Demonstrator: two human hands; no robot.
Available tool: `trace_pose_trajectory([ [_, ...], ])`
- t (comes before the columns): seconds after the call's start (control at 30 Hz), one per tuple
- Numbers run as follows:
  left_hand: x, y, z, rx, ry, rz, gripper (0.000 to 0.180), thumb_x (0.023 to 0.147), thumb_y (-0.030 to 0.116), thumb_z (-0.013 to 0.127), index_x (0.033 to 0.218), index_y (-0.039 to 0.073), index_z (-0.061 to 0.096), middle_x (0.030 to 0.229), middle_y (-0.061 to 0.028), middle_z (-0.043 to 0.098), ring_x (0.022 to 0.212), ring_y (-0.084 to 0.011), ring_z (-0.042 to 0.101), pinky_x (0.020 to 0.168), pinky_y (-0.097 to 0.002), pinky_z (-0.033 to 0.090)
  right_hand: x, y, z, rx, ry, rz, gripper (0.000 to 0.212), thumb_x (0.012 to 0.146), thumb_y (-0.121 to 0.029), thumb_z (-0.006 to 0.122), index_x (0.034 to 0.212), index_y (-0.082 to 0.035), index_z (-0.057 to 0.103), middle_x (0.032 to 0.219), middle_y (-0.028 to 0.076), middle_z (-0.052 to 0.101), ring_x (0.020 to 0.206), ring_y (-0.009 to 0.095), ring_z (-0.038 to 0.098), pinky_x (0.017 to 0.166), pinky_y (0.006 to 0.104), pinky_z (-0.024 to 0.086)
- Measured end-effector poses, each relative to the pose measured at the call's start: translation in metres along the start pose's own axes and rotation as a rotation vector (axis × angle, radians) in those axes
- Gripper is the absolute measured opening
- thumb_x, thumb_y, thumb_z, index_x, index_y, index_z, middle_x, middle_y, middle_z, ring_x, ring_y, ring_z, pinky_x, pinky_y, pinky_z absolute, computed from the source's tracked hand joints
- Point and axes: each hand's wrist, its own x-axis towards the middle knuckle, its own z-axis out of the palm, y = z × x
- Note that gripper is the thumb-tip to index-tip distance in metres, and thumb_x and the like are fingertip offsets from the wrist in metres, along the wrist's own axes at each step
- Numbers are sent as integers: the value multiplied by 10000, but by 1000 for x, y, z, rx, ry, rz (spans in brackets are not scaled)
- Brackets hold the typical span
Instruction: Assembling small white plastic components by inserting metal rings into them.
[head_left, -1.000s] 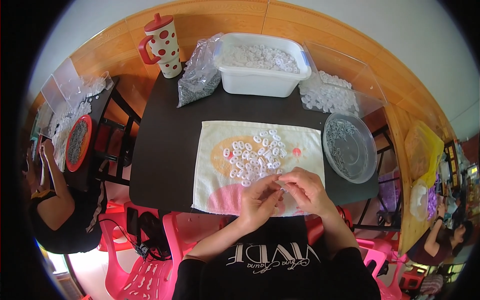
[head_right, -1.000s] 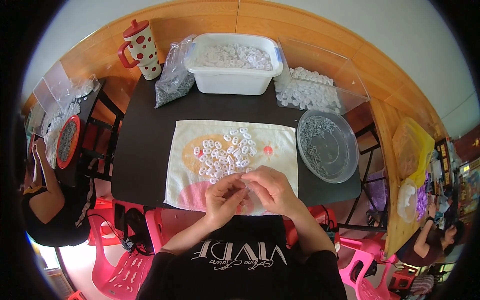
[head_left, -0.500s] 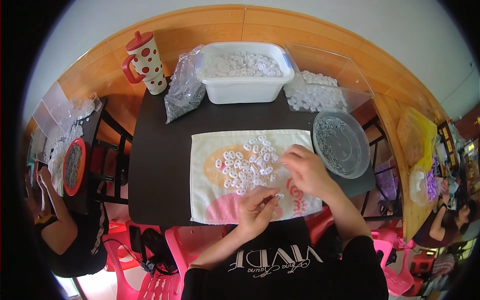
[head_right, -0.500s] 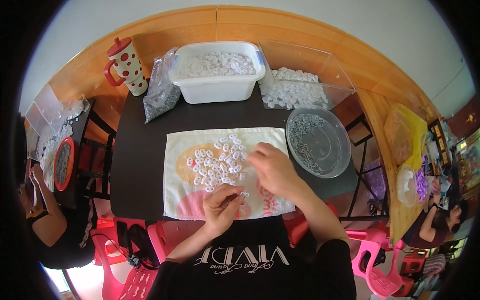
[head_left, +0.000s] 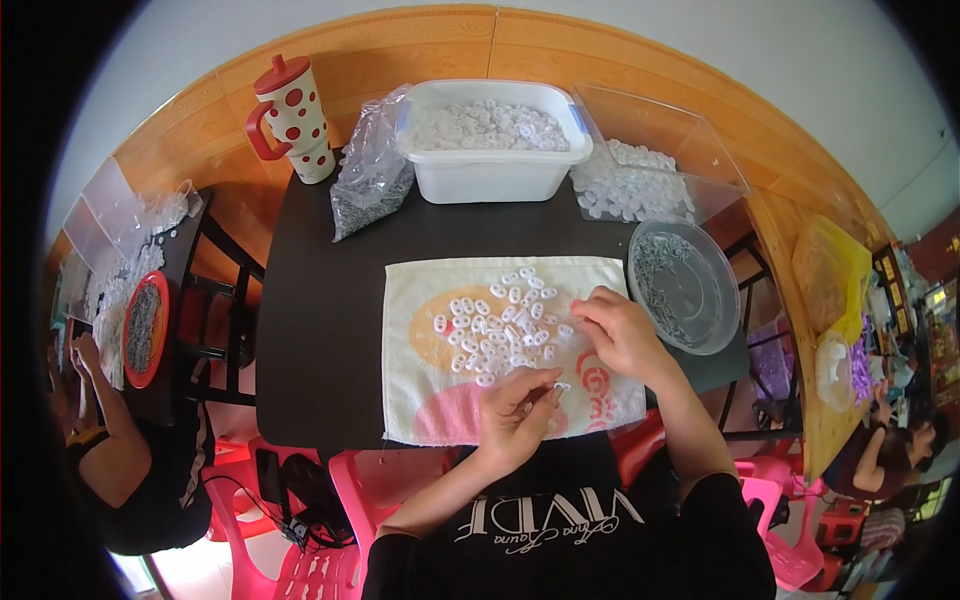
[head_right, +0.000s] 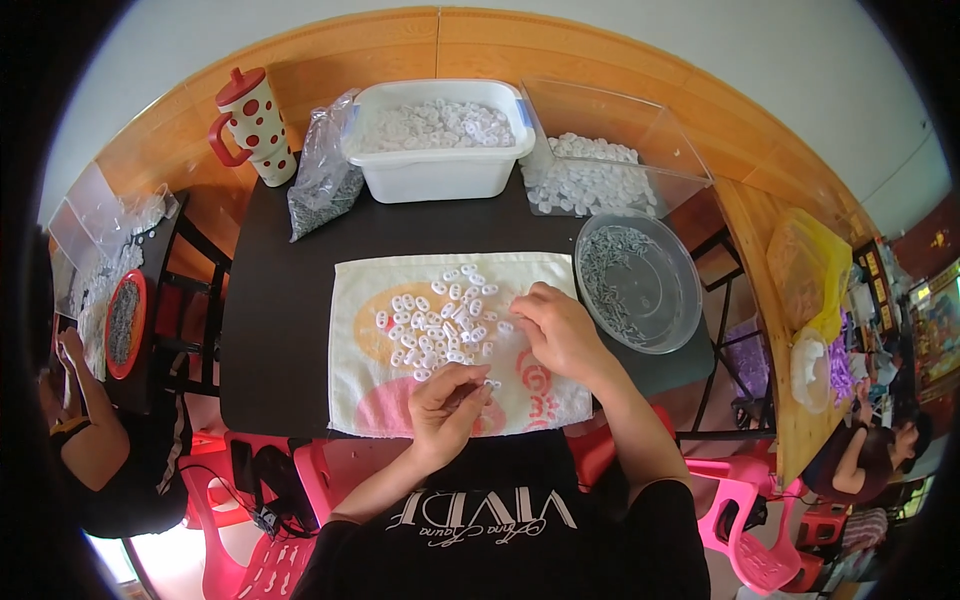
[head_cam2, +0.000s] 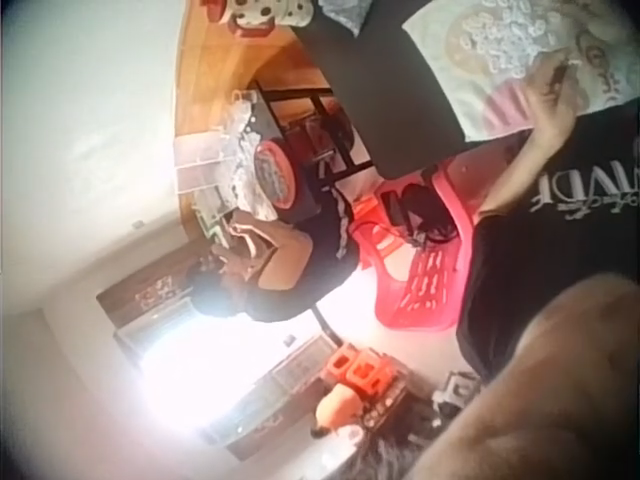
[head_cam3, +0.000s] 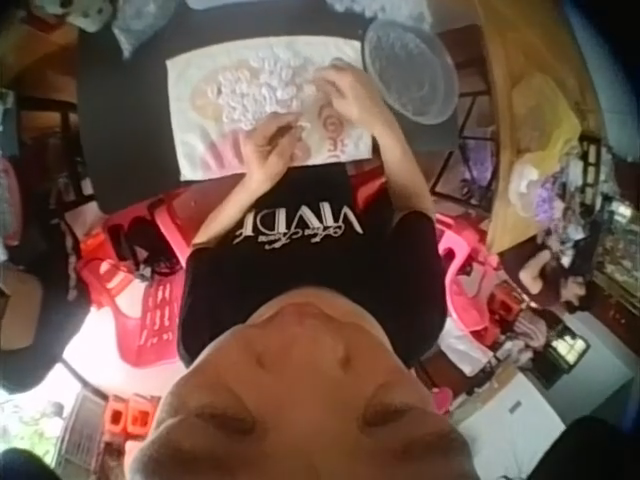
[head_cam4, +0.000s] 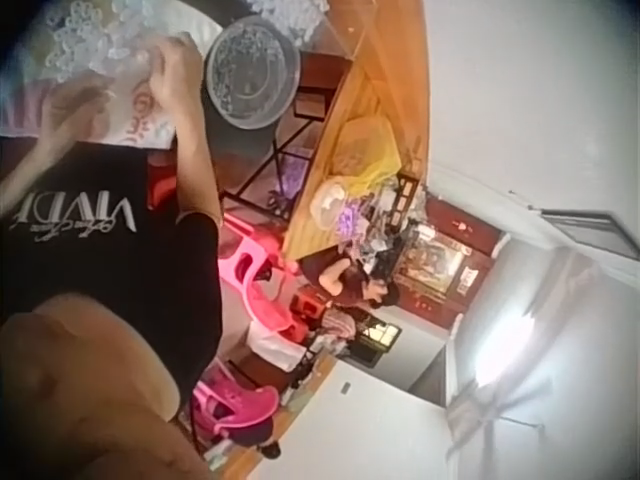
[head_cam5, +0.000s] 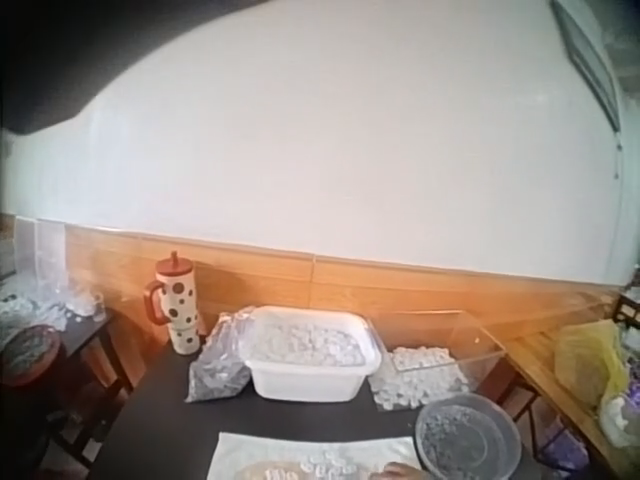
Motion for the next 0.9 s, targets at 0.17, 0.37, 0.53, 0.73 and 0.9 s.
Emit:
trace_pose_trajectory([
  [0.17, 2, -3, 0, 4, 10, 17, 304, 890, -161, 592, 1169, -51, 645, 1013, -69, 602, 839, -100, 644, 731, -216, 536, -6, -4, 23, -162, 141, -73, 205, 803, -11, 689, 1006, -35, 676, 898, 146, 602, 824, 337, 618, 733, 401, 501],
  [0.37, 2, 1, 3, 8, 35, -48, 362, 888, -148, 609, 1231, -32, 636, 1019, -54, 615, 834, -94, 639, 729, -219, 536, -24, -15, 22, 602, 102, 240, 126, 888, 69, 618, 983, 0, 662, 881, 76, 588, 812, 183, 648, 664, 307, 499],
  [0.53, 1, 3, 1, -64, 31, -114, 421, 887, -150, 601, 1286, -16, 609, 969, -40, 634, 835, -84, 637, 718, -216, 530, -35, -29, 21, 732, 161, -27, 166, 900, 102, 613, 1050, 54, 665, 910, 57, 616, 690, 57, 548, 590, 184, 419],
  [0.73, 3, 11, 4, -103, 19, -118, 434, 895, -145, 590, 1307, -7, 600, 958, -38, 645, 814, -82, 636, 676, -212, 513, -40, -29, 32, 820, 193, -1, 110, 903, 117, 609, 988, 66, 659, 905, 62, 628, 753, 66, 555, 649, 192, 422],
  [0.9, 4, 12, 6, -104, 44, -92, 402, 893, -139, 599, 1271, -7, 632, 961, -36, 645, 803, -79, 640, 645, -207, 503, -41, -28, 32, 803, 201, -51, 111, 895, 124, 616, 976, 62, 659, 897, 72, 636, 764, 87, 568, 654, 204, 434],
])
